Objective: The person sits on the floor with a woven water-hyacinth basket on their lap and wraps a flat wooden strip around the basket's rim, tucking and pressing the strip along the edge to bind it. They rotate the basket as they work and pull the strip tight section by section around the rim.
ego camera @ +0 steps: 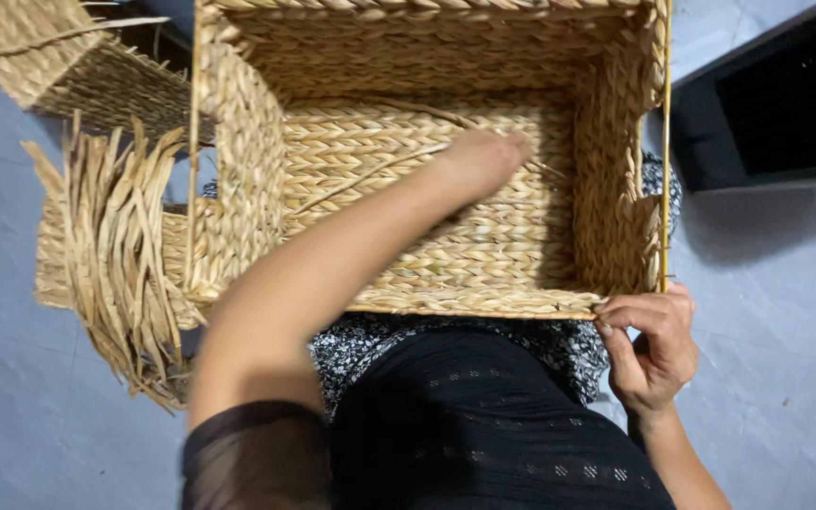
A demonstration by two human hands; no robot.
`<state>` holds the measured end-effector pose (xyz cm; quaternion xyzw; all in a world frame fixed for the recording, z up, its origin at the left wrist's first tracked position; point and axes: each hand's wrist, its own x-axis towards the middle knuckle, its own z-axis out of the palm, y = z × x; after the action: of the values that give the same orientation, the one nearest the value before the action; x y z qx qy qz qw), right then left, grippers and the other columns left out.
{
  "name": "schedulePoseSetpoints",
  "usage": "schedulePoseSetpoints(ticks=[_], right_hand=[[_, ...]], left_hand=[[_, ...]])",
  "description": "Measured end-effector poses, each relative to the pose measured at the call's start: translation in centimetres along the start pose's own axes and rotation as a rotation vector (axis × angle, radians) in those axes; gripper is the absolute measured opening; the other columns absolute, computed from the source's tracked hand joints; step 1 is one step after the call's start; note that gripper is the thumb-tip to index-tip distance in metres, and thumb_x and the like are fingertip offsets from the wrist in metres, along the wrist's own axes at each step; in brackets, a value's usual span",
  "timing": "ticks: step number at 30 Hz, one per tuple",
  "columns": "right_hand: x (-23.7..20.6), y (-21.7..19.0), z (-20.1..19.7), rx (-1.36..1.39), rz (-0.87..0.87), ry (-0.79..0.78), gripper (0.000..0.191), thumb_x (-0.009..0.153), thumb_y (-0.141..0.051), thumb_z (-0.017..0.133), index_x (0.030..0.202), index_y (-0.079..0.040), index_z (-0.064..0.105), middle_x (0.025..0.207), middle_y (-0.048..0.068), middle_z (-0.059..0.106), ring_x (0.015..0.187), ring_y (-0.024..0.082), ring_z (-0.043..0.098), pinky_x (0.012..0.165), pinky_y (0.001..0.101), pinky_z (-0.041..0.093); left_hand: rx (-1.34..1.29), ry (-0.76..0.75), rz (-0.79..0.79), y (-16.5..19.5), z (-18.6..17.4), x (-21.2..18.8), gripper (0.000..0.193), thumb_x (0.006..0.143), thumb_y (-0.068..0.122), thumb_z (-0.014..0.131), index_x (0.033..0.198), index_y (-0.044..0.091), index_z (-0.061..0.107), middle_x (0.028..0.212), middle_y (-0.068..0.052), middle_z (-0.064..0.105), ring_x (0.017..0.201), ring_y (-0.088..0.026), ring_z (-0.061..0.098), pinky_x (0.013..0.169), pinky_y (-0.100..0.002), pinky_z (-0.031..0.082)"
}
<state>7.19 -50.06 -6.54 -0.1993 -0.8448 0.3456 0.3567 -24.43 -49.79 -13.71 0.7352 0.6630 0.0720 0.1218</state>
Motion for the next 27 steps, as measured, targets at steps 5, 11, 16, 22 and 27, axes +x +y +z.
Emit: schedulePoseSetpoints(ticks=[5,11,16,22,27], right_hand=[[1.0,0.1,1.0,0.014,0.020,0.013,0.013,0.093,-0.002,0.072,0.098,-0.008,0.063,0.095,0.004,0.070,0.091,0.018,0.058,0.098,0.0336,0.038],[2.8,0.4,2.0,0.010,0.031,0.027,0.010,0.097,-0.003,0.072,0.100,-0.007,0.063,0.095,0.004,0.071,0.093,0.017,0.058,0.099,0.0317,0.040],[5.6,1.4,3.1,-0.010,0.037,0.020,0.007,0.100,-0.001,0.071,0.099,-0.005,0.066,0.099,0.006,0.072,0.094,0.016,0.059,0.092,0.0295,0.041],[8.7,3.5,5.4,-0.041,0.133,0.043,0.012,0.103,-0.005,0.079,0.099,-0.003,0.068,0.097,0.005,0.066,0.094,0.016,0.056,0.090,0.0262,0.046],[8.7,5.0,5.7,-0.040,0.159,0.037,0.012,0.104,-0.005,0.080,0.100,-0.003,0.069,0.093,0.003,0.061,0.086,0.011,0.054,0.080,0.0233,0.046]], left_hand=[[0.000,0.008,-0.014,0.0,3.3,1.3,0.029,0.088,0.016,0.061,0.114,0.002,0.062,0.102,-0.018,0.069,0.087,-0.035,0.071,0.067,-0.046,0.058],[0.210,0.088,-0.052,-2.6,0.2,1.6,0.014,0.097,0.013,0.060,0.089,0.006,0.070,0.083,-0.009,0.073,0.078,-0.024,0.073,0.062,-0.041,0.058],[-0.174,0.196,-0.173,-2.9,-8.7,0.5,0.011,0.096,0.018,0.064,0.095,0.012,0.073,0.080,-0.007,0.073,0.069,-0.018,0.069,0.056,-0.033,0.056],[-0.589,0.968,-0.071,-1.7,-18.9,-13.6,0.015,0.111,0.011,0.059,0.123,0.008,0.069,0.107,-0.008,0.075,0.095,-0.013,0.074,0.081,-0.025,0.061],[-1.051,1.436,-0.139,5.1,-20.4,-24.8,0.015,0.122,0.016,0.057,0.126,0.004,0.065,0.098,0.001,0.064,0.074,-0.006,0.059,0.063,-0.020,0.043]])
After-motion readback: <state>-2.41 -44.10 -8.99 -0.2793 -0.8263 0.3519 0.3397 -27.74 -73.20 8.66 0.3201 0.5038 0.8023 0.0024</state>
